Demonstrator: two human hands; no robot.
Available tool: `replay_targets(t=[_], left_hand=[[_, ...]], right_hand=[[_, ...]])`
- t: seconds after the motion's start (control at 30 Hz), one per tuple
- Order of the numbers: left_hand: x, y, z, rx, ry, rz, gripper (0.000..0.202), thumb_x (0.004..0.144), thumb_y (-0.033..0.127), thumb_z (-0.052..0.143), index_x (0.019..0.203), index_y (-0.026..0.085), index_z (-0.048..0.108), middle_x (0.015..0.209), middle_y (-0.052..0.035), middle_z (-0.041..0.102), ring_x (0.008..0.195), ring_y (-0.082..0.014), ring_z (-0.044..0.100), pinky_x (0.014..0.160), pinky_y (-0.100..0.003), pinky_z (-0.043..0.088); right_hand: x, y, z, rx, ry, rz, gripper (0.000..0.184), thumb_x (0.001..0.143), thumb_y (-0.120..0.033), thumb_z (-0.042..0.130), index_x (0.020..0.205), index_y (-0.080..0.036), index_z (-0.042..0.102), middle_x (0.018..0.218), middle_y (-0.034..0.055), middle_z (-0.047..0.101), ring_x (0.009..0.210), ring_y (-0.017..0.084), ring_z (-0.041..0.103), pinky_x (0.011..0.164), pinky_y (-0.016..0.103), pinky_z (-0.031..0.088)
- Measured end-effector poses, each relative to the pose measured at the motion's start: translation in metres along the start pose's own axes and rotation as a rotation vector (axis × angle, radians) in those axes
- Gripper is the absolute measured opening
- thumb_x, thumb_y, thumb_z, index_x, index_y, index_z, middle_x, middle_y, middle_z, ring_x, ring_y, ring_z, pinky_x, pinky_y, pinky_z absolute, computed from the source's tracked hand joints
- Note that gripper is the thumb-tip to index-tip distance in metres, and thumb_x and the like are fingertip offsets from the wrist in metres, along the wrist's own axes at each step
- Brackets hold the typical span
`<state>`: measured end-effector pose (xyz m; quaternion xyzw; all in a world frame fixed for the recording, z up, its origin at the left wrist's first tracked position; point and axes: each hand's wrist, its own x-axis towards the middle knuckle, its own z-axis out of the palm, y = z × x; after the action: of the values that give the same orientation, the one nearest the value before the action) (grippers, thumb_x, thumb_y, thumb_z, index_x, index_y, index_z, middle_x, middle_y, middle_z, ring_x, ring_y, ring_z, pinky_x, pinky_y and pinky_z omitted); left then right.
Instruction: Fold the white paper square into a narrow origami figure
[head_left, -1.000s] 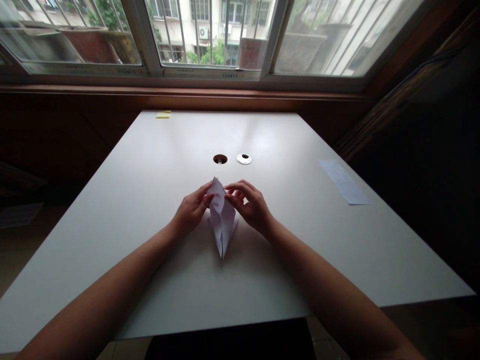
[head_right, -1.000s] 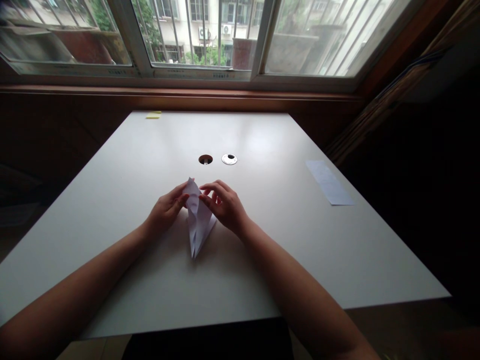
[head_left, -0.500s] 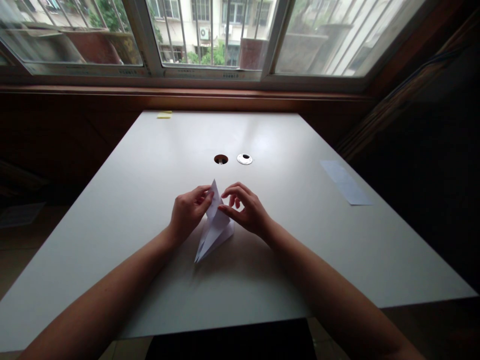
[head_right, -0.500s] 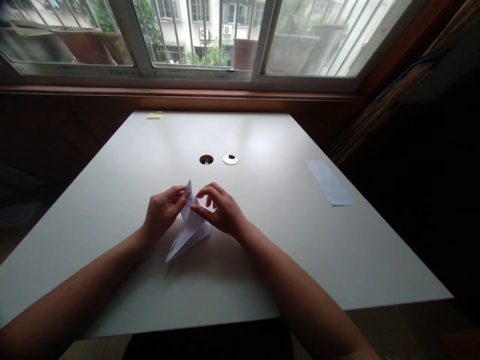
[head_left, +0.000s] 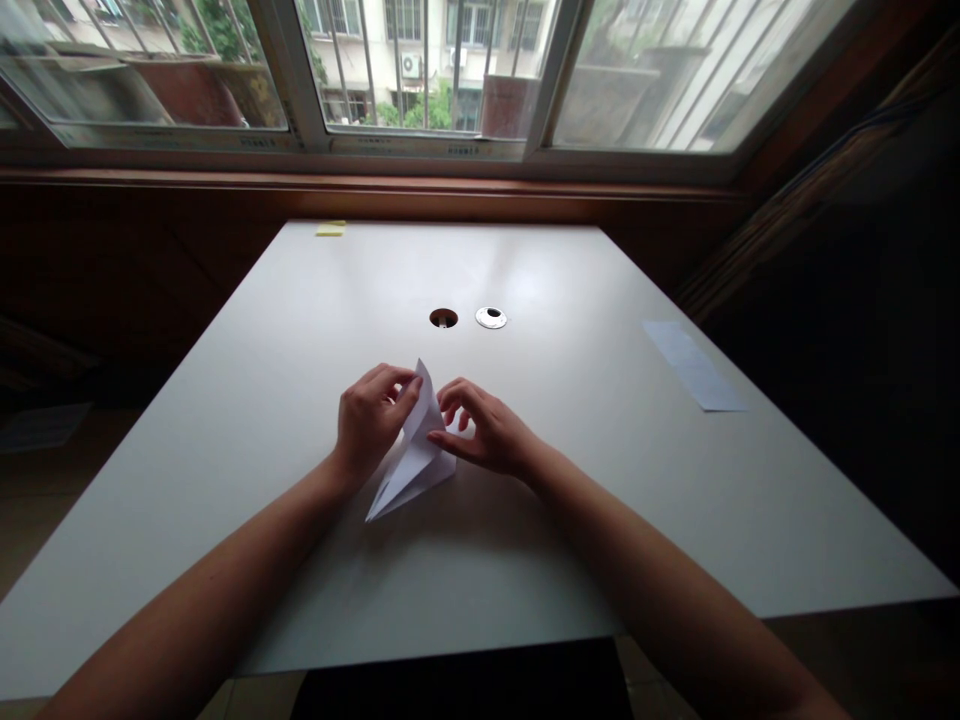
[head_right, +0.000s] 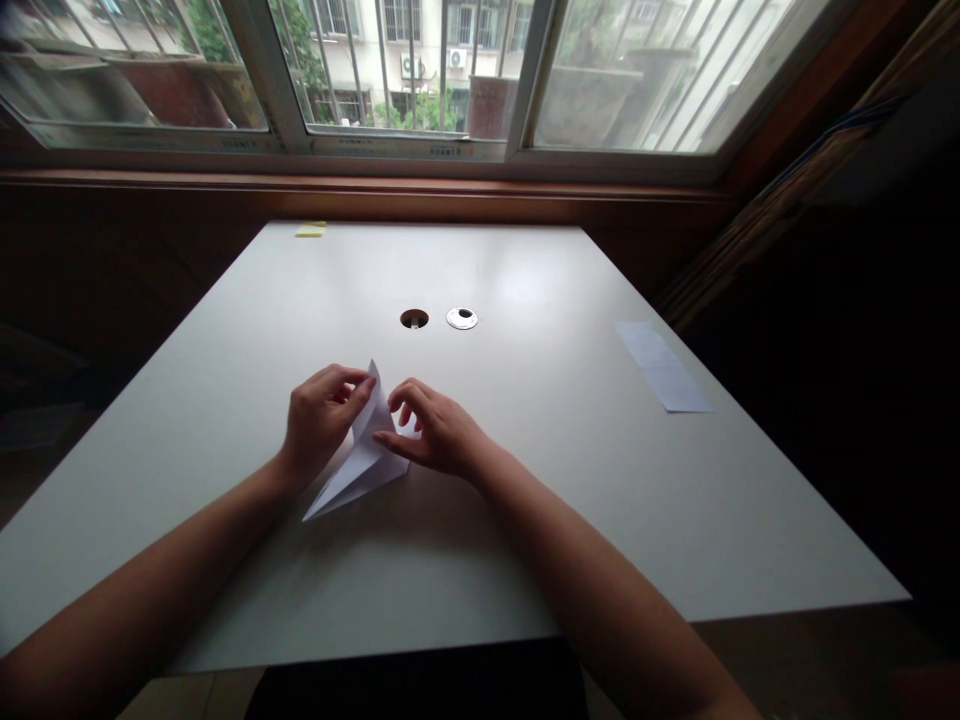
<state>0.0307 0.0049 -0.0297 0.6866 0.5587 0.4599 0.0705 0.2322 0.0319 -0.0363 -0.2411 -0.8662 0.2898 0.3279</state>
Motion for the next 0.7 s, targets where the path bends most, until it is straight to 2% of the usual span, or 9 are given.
replay_targets(t=[0.23,0.43,0.53,0.6,0.7], left_hand=[[0.001,0.002,-0.001,-0.047,0.065,0.030,0.006,0.088,0.022,0.062,0.090,0.018,0.065,0.079,0.0014,0.055,0.061,-0.0087,0.052,0.060,-0.022,0.047],[0.001,-0.004,0.003,-0.103,0.049,-0.008,0.016,0.093,0.025,0.054,0.105,0.019,0.063,0.094,-0.0023,0.054,0.072,-0.0104,0.056,0.059,-0.021,0.049],[0.000,-0.012,0.009,-0.137,-0.028,-0.011,0.023,0.097,0.033,0.050,0.112,0.021,0.061,0.101,-0.0045,0.057,0.084,-0.0143,0.059,0.072,-0.027,0.053],[-0.001,-0.019,0.012,-0.155,-0.141,-0.032,0.032,0.098,0.041,0.047,0.122,0.021,0.056,0.110,-0.0071,0.059,0.095,-0.0186,0.060,0.080,-0.032,0.053],[-0.003,-0.026,0.015,-0.111,-0.245,-0.020,0.045,0.096,0.051,0.047,0.131,0.023,0.051,0.125,-0.0101,0.058,0.115,-0.0255,0.054,0.096,-0.041,0.048]], right_hand=[[-0.002,0.007,0.001,0.056,-0.076,0.050,0.030,0.085,-0.040,0.067,0.101,-0.022,0.049,0.107,0.0063,0.060,0.081,0.014,0.061,0.067,0.030,0.057],[-0.003,0.017,0.003,0.048,-0.087,0.142,0.032,0.082,-0.035,0.070,0.104,-0.022,0.050,0.103,0.0049,0.065,0.074,0.013,0.061,0.068,0.028,0.054],[-0.003,0.022,0.003,-0.002,-0.042,0.153,0.032,0.081,-0.035,0.069,0.102,-0.021,0.051,0.099,0.0056,0.067,0.074,0.014,0.061,0.068,0.028,0.052],[-0.003,0.025,0.003,-0.031,-0.015,0.165,0.032,0.080,-0.035,0.069,0.102,-0.020,0.051,0.099,0.0064,0.067,0.077,0.015,0.062,0.068,0.028,0.052],[-0.003,0.028,0.002,-0.037,0.010,0.198,0.032,0.081,-0.037,0.068,0.102,-0.021,0.050,0.101,0.0067,0.067,0.079,0.016,0.063,0.070,0.029,0.052]])
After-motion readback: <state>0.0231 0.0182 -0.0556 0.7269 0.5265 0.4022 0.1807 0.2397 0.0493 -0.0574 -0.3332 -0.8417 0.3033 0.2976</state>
